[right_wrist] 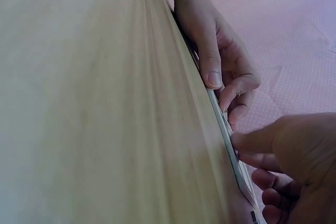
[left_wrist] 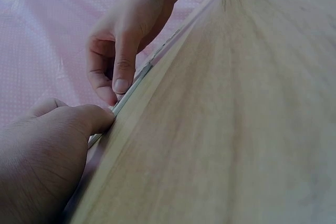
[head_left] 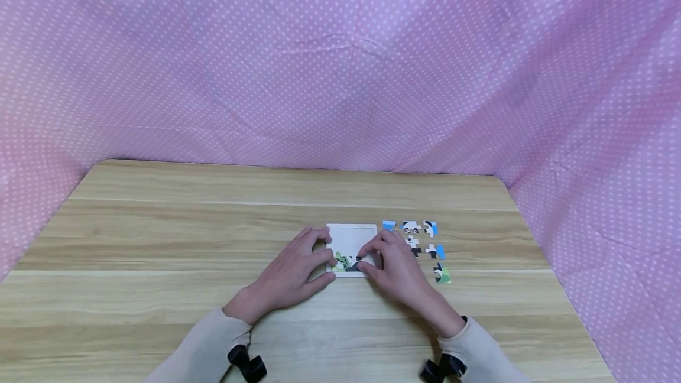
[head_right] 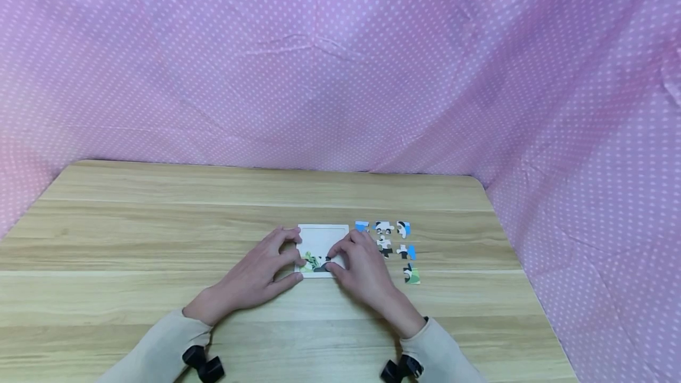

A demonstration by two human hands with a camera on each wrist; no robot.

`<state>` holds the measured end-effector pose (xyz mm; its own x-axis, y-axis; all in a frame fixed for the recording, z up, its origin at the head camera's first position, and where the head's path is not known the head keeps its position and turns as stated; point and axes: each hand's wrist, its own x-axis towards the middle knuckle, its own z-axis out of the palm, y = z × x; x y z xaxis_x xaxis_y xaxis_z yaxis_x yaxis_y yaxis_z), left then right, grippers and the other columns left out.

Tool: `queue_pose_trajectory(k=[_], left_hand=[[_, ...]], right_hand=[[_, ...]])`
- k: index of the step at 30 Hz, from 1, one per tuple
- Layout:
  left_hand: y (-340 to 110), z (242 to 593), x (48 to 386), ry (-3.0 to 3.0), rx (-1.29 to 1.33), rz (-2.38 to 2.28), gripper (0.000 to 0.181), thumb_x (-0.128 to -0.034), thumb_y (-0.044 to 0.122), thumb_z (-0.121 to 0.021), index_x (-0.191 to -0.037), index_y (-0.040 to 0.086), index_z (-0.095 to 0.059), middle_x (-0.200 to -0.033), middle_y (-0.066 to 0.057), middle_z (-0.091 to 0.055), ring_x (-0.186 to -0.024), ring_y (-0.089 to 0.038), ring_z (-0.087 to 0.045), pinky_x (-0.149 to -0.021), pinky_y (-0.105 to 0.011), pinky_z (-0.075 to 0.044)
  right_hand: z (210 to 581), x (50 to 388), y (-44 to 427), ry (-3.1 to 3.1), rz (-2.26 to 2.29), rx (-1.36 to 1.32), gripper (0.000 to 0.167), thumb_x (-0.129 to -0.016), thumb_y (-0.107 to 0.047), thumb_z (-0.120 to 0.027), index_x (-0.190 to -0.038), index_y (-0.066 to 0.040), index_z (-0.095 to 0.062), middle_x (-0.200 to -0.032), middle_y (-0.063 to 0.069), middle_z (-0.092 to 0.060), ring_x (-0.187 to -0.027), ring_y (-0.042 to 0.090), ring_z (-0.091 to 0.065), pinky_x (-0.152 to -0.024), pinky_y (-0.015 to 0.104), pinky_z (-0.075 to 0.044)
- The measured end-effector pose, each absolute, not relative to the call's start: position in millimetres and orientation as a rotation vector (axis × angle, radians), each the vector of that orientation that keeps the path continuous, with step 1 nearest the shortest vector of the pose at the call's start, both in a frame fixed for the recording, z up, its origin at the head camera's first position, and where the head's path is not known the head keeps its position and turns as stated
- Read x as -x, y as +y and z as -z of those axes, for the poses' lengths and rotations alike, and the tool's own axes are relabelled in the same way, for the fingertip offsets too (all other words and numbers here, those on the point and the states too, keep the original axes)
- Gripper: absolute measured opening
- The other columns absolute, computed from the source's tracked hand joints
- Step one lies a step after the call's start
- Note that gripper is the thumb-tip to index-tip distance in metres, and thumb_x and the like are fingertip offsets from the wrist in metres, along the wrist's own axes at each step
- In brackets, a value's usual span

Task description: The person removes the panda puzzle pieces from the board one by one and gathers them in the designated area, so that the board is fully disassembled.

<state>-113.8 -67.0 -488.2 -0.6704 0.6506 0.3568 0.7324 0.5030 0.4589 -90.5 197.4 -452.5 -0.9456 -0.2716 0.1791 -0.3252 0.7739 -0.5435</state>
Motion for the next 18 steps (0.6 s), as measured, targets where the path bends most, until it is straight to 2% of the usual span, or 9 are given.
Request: queue_pose_trajectory(k=[11, 18], left_hand=[[-67.2, 489.3, 113.8, -2.619, 1.199, 0.898, 0.014, -0.1056, 0.037, -0.075, -0.11, 0.024, -0.073, -0.147, -0.01, -0.058, -0.154, -0.035, -0.046, -0.127, -0.058, -0.042], [-67.0, 489.5, 113.3, -2.625, 1.207, 0.907, 0.014, -0.1064, 0.036, -0.074, -0.111, 0.023, -0.073, -0.148, -0.01, -0.057, -0.158, -0.035, -0.045, -0.135, -0.058, -0.029]], right_hand=[[447.8, 90.8, 195.8, -2.933, -0.999, -0.402, 0.021, -0.087, -0.014, -0.097, -0.098, -0.018, -0.08, -0.102, -0.007, -0.064, -0.093, 0.016, -0.047, -0.08, 0.032, -0.039], [448.2, 91.5, 196.7, -2.912, -1.057, -0.392, 0.022, -0.086, -0.013, -0.097, -0.097, -0.019, -0.079, -0.096, -0.008, -0.068, -0.088, 0.015, -0.05, -0.079, 0.033, -0.041]])
